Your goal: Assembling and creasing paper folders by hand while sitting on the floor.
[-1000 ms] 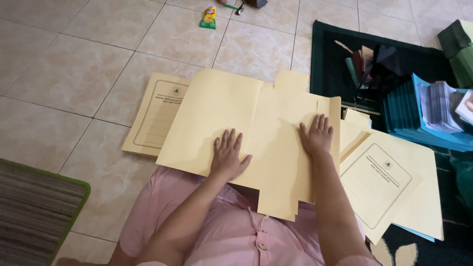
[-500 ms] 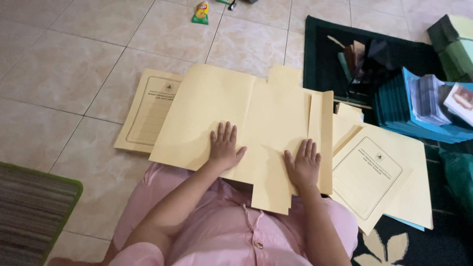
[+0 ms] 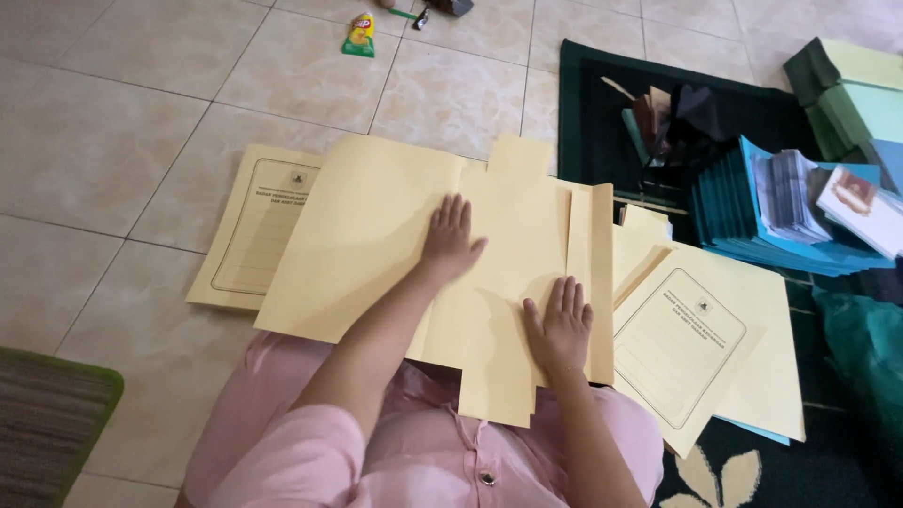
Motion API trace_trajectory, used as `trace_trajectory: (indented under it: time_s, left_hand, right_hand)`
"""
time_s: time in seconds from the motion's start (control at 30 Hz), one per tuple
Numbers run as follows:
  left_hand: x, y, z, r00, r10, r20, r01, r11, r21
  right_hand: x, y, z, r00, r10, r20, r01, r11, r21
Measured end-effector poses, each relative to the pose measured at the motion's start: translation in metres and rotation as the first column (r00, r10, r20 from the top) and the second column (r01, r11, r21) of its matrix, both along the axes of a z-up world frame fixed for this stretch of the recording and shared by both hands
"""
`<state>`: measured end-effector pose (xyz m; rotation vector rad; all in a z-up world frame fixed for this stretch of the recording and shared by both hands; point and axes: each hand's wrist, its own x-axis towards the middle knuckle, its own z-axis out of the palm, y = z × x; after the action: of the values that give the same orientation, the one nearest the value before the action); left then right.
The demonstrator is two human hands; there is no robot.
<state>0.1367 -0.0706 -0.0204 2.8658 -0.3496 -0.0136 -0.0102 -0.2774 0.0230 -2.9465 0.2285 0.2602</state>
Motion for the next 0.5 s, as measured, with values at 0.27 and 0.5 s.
trace_trajectory:
  time_s: [0.27,0.5]
  left_hand:
    - [-0.176,0.040,0.025,0.955,-0.251,-0.157,0.238,0.966,-0.098]
    - [-0.113,0.035,0.007,0.967,-0.254,0.021,0.254,0.966,-0.043]
  right_hand:
    - [-0.001,-0.003,-0.011,1.000,0.006,0.007,-0.006,1.000,-0.006]
    - [-0.001,-0.004,-0.011,1.000,0.013,0.001,-0.013,0.999,-0.037]
